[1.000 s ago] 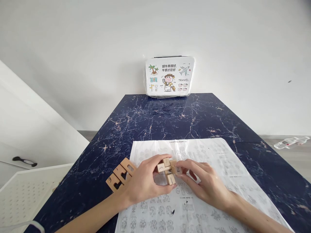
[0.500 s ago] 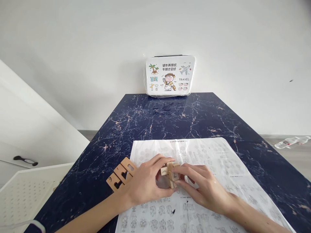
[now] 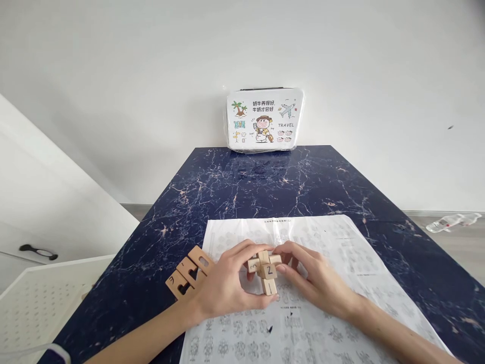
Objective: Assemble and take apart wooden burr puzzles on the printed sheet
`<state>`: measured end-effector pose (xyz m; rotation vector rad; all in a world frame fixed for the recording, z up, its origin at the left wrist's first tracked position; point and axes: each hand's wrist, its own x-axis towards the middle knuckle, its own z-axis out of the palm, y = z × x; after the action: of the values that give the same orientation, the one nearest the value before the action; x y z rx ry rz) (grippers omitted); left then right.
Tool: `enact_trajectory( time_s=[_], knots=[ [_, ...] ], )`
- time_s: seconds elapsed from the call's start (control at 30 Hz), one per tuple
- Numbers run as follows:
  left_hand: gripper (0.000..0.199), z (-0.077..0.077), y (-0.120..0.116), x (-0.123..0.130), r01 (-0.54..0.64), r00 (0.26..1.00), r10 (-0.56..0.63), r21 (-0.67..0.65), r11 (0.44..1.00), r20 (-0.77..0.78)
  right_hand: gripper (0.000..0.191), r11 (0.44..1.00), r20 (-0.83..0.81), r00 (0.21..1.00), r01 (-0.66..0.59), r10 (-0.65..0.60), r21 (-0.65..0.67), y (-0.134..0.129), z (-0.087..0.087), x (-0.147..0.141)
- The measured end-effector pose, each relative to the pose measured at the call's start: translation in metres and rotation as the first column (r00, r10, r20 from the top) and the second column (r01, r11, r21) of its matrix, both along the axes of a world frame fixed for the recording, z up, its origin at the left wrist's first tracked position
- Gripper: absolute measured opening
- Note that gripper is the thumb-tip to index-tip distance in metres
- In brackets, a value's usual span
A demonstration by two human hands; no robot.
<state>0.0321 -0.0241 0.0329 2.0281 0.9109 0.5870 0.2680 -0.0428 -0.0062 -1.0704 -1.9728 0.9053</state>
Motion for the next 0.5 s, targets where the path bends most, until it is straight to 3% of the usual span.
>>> enact_trajectory(
  time_s=[0.2, 0.33, 0.5],
  knots=[
    [0.073, -0.001, 0.001, -0.002, 0.042, 0.999, -0.042, 0.045, 0.998, -0.006, 0.029, 0.998, 0.045, 0.998, -0.054, 0.053, 0.014, -0.001, 0.001, -0.001],
    [0.074, -0.005, 0.0, -0.003, 0.082, 0.996, -0.084, 0.097, 0.992, 0.014, 0.039, 0.984, -0.018, 0.994, -0.106, 0.104, -0.142, -0.002, 0.006, -0.003],
    [0.077, -0.007, 0.0, -0.005, 0.12, 0.991, -0.126, 0.15, 0.981, 0.036, 0.043, 0.913, -0.159, 0.971, -0.225, 0.179, -0.341, -0.002, 0.011, -0.004]
  ],
)
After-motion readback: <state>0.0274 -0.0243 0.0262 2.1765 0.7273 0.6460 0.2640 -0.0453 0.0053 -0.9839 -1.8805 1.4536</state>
